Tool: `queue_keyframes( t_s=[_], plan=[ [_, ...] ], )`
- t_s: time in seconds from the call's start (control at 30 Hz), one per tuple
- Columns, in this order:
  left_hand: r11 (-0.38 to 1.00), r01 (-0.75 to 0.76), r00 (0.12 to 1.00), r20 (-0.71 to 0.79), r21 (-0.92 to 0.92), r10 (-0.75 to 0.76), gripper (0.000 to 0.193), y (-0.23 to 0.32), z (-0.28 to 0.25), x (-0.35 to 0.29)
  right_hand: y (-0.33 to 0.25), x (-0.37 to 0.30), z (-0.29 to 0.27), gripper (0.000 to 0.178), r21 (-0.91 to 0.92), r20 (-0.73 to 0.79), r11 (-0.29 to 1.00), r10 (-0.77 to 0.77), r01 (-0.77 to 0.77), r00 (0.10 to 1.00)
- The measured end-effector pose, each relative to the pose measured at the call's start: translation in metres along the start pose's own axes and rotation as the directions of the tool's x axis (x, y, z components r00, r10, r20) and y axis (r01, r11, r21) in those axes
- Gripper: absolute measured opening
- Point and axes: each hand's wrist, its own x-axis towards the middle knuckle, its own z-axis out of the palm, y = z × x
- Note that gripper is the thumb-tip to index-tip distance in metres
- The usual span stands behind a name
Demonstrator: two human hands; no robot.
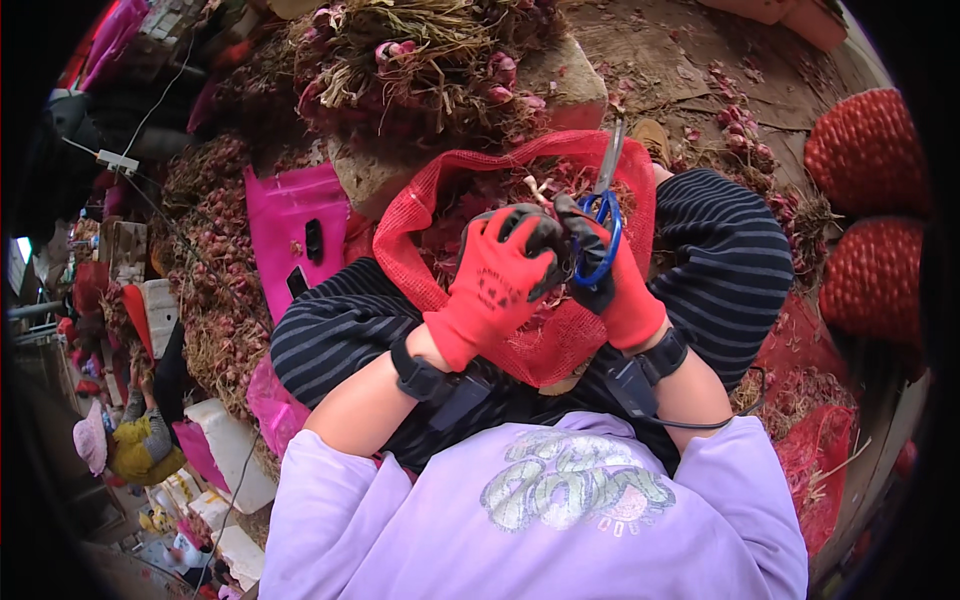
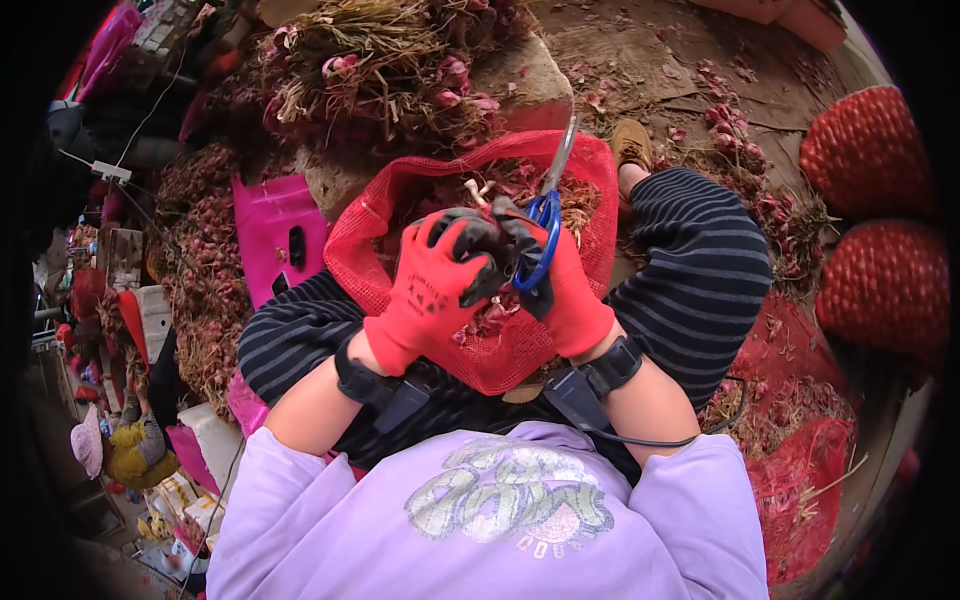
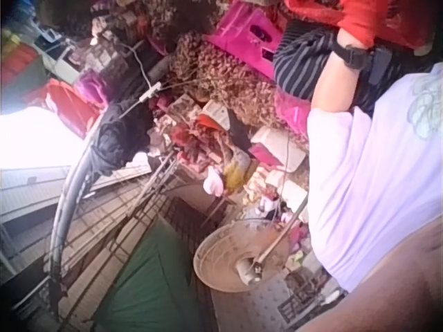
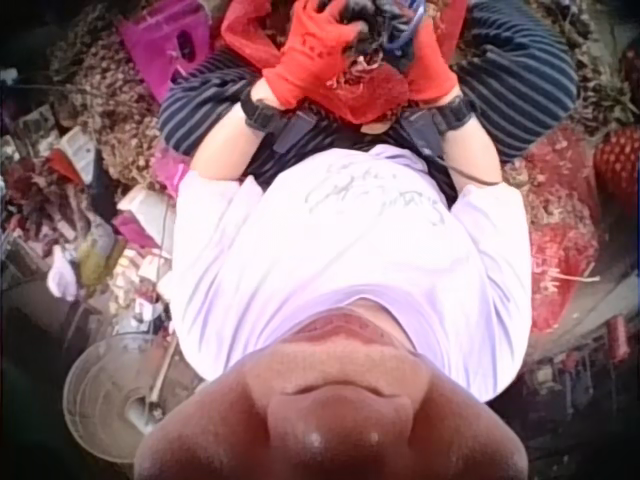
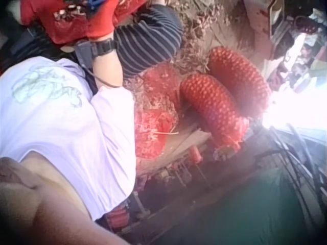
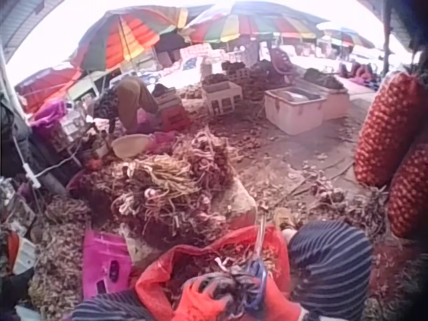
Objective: Trimming stems of dried shallots with scissors and placing them into a mesh bag.
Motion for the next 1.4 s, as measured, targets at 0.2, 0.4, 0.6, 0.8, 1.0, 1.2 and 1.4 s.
queue_keyframes(
  t_s=[0.2,0.4,0.6,0.8,1.0,1.2,1.4],
  plan=[
    [0.277,0.471,0.804,0.279,-0.837,-0.525,0.046,-0.016,-0.008,0.002,-0.012,0.020,-0.001,0.028,-0.038,-0.083,0.998,-0.060,0.057,0.995],
    [-0.053,0.599,0.737,0.576,-0.799,-0.354,0.043,-0.028,0.006,-0.008,0.002,0.025,0.013,0.024,-0.700,-0.074,0.707,-0.213,0.101,0.974],
    [-0.572,0.316,0.732,0.578,-0.757,-0.360,0.010,-0.042,0.002,-0.005,-0.013,0.023,0.006,0.019,-0.368,-0.154,0.929,-0.101,0.038,0.983],
    [-0.515,0.337,0.765,0.548,-0.788,-0.339,0.021,-0.040,0.009,-0.015,-0.018,0.022,0.015,0.018,-0.503,-0.102,0.860,-0.162,0.090,0.981],
    [-0.315,0.439,0.785,0.530,-0.842,-0.322,0.028,-0.020,-0.002,-0.002,-0.016,0.017,0.001,0.024,-0.488,0.176,0.834,-0.194,0.257,0.965],
    [-0.778,0.150,0.544,0.708,-0.610,-0.450,0.020,-0.047,-0.010,-0.004,-0.018,0.023,0.007,0.039,-0.714,0.016,0.696,-0.095,0.078,0.995],
    [-0.697,-0.175,0.657,0.444,-0.695,-0.609,0.015,-0.055,-0.022,-0.006,-0.008,0.006,0.021,0.044,-0.979,0.201,-0.042,-0.271,0.197,0.941]
  ],
)
